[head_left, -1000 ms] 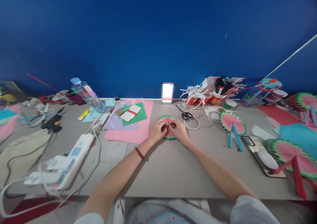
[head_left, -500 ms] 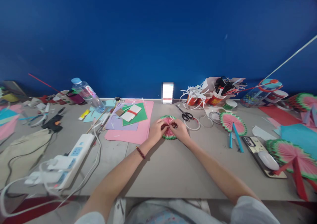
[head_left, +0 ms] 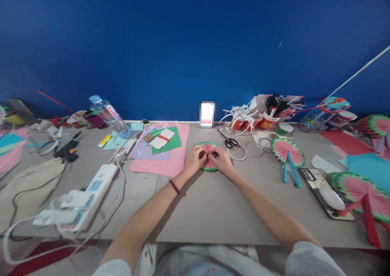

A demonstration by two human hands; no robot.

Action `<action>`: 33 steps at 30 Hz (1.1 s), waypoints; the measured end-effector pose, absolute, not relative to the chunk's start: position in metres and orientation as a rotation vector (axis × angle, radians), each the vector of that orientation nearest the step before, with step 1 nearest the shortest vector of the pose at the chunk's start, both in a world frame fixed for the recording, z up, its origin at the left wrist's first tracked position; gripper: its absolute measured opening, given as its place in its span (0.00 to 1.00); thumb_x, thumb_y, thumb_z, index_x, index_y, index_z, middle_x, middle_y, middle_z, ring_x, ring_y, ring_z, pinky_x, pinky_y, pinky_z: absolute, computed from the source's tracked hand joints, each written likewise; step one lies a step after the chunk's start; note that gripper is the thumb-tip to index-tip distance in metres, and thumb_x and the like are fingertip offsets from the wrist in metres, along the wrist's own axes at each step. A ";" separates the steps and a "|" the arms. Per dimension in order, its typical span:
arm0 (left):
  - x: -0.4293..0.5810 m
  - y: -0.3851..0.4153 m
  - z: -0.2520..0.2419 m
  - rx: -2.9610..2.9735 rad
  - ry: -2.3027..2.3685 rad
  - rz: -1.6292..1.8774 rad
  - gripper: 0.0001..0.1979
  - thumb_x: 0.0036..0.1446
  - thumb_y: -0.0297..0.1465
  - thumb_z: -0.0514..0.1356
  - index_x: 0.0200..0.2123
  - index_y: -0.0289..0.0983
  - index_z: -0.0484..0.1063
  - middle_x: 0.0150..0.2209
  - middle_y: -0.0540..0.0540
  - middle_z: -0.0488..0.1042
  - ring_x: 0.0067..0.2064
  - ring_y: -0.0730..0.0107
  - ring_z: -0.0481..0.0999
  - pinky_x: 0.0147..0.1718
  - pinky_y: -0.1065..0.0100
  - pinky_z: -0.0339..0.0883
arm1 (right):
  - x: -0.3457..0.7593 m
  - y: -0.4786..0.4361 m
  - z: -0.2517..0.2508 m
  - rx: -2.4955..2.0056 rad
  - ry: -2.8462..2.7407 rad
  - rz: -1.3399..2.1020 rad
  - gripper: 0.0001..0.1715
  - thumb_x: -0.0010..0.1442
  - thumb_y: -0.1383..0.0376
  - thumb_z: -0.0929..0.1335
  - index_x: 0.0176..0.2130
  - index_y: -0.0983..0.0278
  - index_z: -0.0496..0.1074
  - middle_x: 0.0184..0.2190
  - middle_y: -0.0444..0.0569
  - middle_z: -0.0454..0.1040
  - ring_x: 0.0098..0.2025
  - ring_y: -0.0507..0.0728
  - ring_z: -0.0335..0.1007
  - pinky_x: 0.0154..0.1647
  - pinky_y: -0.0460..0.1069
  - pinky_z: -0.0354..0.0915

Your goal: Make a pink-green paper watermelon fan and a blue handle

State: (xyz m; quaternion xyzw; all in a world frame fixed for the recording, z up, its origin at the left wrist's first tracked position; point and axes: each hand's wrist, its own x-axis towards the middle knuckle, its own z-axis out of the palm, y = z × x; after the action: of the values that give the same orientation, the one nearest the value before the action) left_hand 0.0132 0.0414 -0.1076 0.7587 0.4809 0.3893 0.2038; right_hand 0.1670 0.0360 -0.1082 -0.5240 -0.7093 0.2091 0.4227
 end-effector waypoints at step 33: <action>0.010 0.038 -0.108 2.441 1.297 1.148 0.05 0.58 0.29 0.58 0.31 0.38 0.74 0.34 0.48 0.74 0.38 0.67 0.71 0.39 0.64 0.59 | 0.167 0.035 -0.109 -1.361 -1.857 0.414 0.05 0.49 0.71 0.64 0.24 0.63 0.67 0.22 0.44 0.65 0.25 0.52 0.61 0.28 0.46 0.58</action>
State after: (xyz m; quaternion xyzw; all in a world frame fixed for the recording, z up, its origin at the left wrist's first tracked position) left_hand 0.0103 0.0375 -0.1083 0.8134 0.4320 0.3825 0.0740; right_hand 0.1673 0.0346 -0.1093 -0.5357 -0.7309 0.1630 0.3903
